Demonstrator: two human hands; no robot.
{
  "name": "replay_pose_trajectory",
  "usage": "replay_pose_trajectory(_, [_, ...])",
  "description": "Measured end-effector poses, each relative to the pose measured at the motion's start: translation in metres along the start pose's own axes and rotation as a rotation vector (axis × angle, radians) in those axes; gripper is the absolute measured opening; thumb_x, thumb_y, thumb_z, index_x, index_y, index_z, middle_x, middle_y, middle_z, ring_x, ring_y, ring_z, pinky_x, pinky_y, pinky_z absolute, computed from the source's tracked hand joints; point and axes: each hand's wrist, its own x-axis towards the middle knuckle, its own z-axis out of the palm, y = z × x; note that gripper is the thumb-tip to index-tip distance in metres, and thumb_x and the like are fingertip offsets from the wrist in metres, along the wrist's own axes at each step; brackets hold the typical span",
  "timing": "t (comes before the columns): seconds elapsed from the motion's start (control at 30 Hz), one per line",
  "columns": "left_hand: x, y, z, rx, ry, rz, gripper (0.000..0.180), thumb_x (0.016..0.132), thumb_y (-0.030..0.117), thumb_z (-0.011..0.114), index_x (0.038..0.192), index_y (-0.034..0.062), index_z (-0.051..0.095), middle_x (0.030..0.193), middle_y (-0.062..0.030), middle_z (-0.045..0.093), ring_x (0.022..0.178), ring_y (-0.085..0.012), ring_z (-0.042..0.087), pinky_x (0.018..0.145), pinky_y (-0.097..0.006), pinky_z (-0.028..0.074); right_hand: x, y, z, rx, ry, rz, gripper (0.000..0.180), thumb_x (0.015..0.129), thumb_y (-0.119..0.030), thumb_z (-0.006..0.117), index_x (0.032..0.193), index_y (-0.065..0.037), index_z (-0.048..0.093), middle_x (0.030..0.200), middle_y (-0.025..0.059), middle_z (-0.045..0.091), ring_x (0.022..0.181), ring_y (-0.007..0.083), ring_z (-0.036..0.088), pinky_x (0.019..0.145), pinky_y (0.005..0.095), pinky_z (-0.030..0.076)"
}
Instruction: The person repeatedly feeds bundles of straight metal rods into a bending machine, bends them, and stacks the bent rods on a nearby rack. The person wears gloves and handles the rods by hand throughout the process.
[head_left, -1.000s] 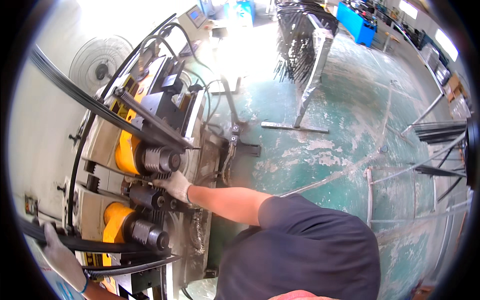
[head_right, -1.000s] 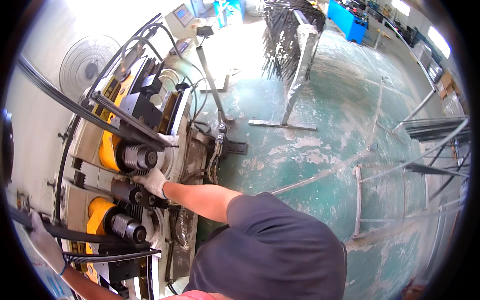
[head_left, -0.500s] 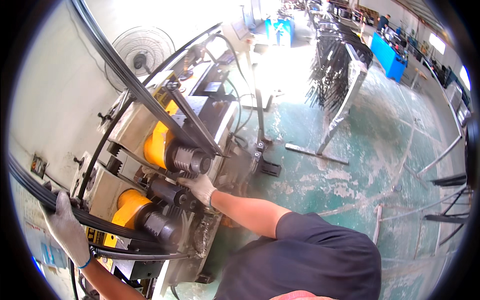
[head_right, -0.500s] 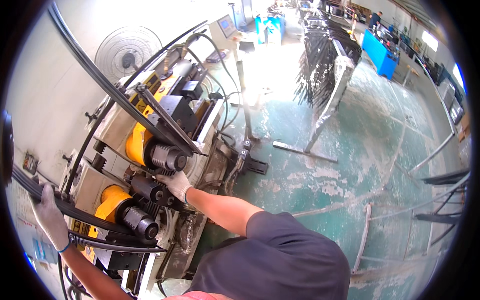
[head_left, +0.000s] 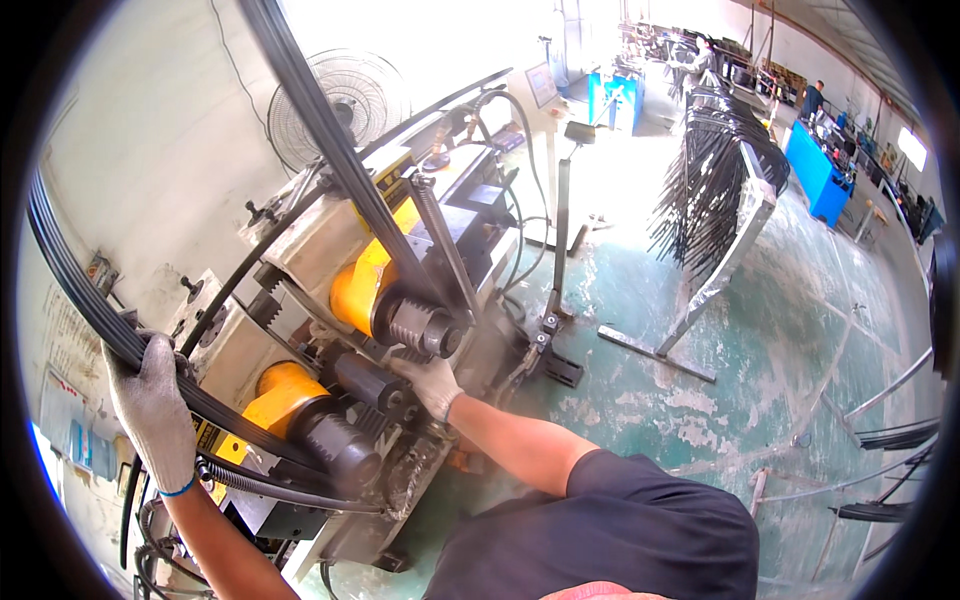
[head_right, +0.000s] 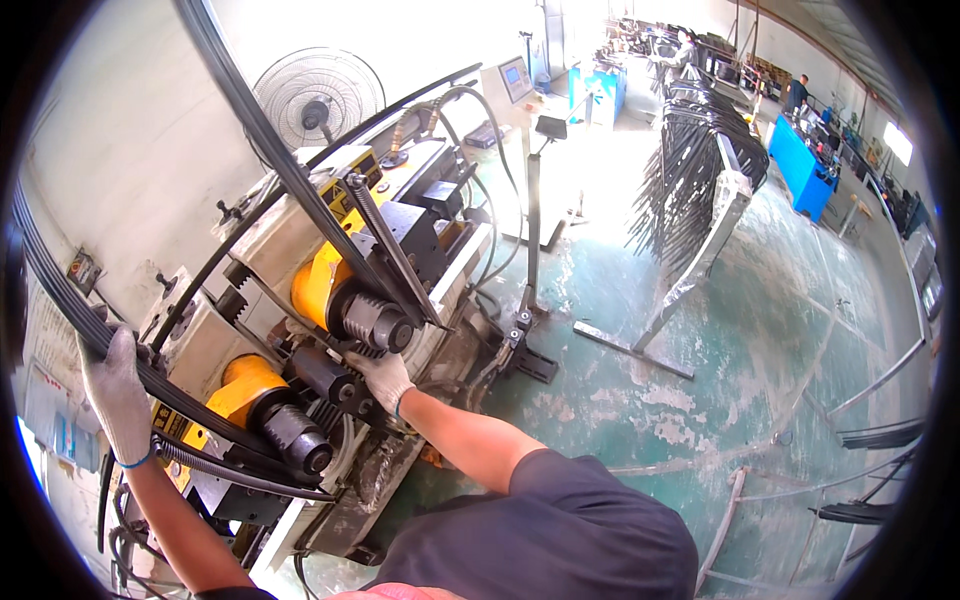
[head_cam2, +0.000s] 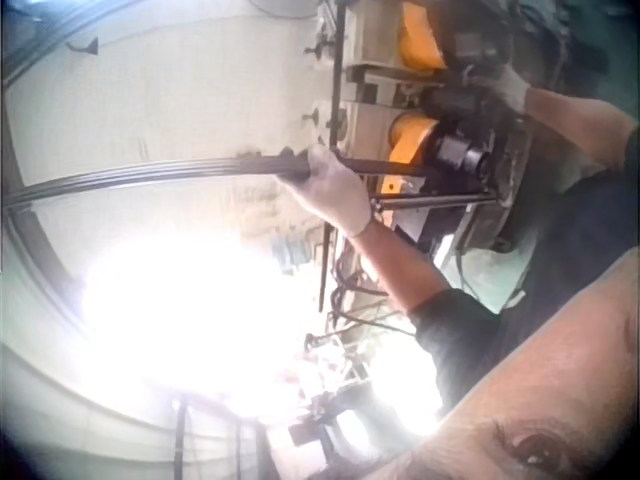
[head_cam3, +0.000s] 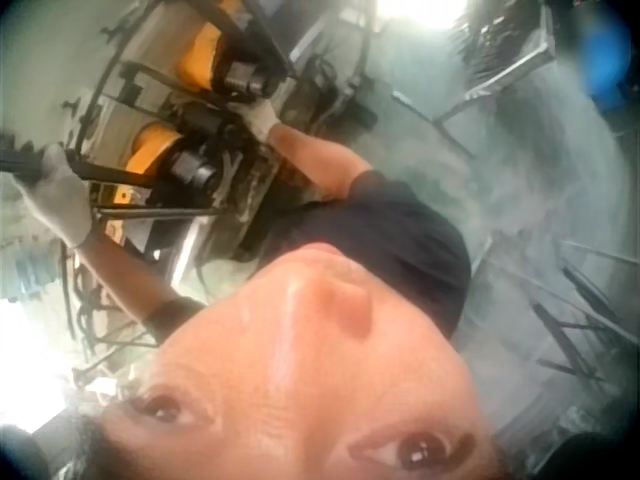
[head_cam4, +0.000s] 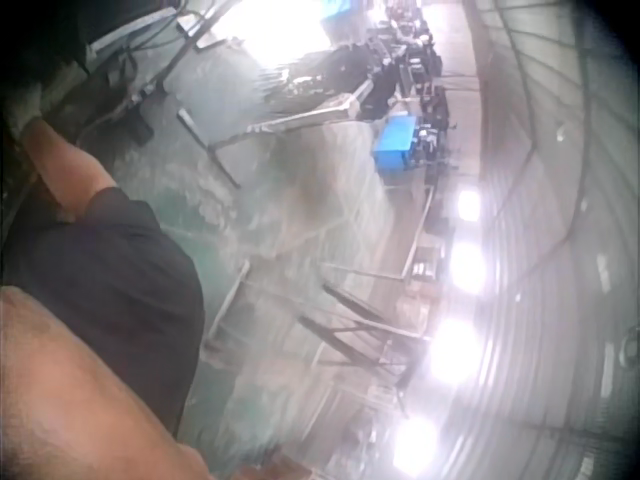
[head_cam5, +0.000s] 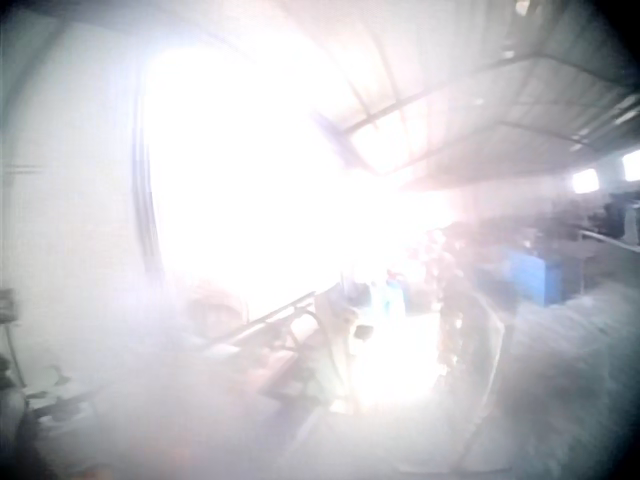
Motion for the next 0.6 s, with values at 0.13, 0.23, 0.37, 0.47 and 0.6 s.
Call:
replay_pose_trajectory(0.13, [-0.001, 0.008, 0.004, 0.031, 0.021, 0.035, 0.026, 0.100, 0.008, 0.060, 0.125, 0.0016, 0.057, 0.087, -0.0008, 0.057, 0.072, -0.0086, 0.056, 0.067, -0.024, 0.047, 0.012, 0.024, -0.010, -0.018, -0.061, -0.113, 0.023, 0.093, -0.008, 0.072, 0.113, 0.003, 0.072, 0.104, 0.0075, 0.074, 0.090, 0.0127, 0.069, 0.076, 0.0312, 0.055])
replay_pose_trajectory(0.23, [-0.002, 0.005, 0.001, 0.055, 0.015, 0.030, 0.027, 0.100, 0.008, 0.060, 0.126, 0.0012, 0.057, 0.086, -0.0011, 0.057, 0.073, -0.0091, 0.056, 0.067, -0.025, 0.048, 0.006, 0.009, 0.000, 0.067, 0.057, 0.068, 0.027, 0.091, -0.013, 0.076, 0.111, 0.004, 0.072, 0.102, 0.0079, 0.074, 0.086, 0.0131, 0.068, 0.072, 0.0308, 0.054])
replay_pose_trajectory(0.37, [-0.002, 0.008, -0.001, 0.059, 0.002, -0.002, 0.032, 0.098, 0.008, 0.060, 0.128, -0.0012, 0.056, 0.089, -0.0021, 0.058, 0.075, -0.0105, 0.057, 0.071, -0.026, 0.048, 0.006, 0.015, -0.001, 0.016, 0.063, -0.025, 0.026, 0.091, -0.014, 0.076, 0.109, 0.004, 0.072, 0.096, 0.0065, 0.073, 0.079, 0.0121, 0.065, 0.067, 0.0319, 0.052])
replay_pose_trajectory(0.47, [-0.004, 0.015, 0.001, -0.002, 0.007, -0.032, 0.032, 0.097, 0.006, 0.060, 0.128, -0.0011, 0.056, 0.087, -0.0026, 0.058, 0.072, -0.0106, 0.057, 0.069, -0.026, 0.048, 0.009, 0.020, -0.002, 0.004, 0.071, 0.007, 0.025, 0.092, -0.014, 0.076, 0.107, 0.004, 0.072, 0.092, 0.0057, 0.071, 0.077, 0.0111, 0.064, 0.066, 0.0324, 0.052])
replay_pose_trajectory(0.6, [-0.004, 0.001, -0.010, -0.128, 0.043, -0.076, 0.032, 0.095, 0.001, 0.057, 0.126, -0.0023, 0.054, 0.086, -0.0040, 0.060, 0.071, -0.0106, 0.058, 0.068, -0.026, 0.048, 0.011, 0.020, 0.001, 0.032, 0.089, -0.006, 0.027, 0.091, -0.013, 0.076, 0.110, 0.005, 0.070, 0.095, 0.0066, 0.071, 0.078, 0.0119, 0.064, 0.067, 0.0324, 0.052])
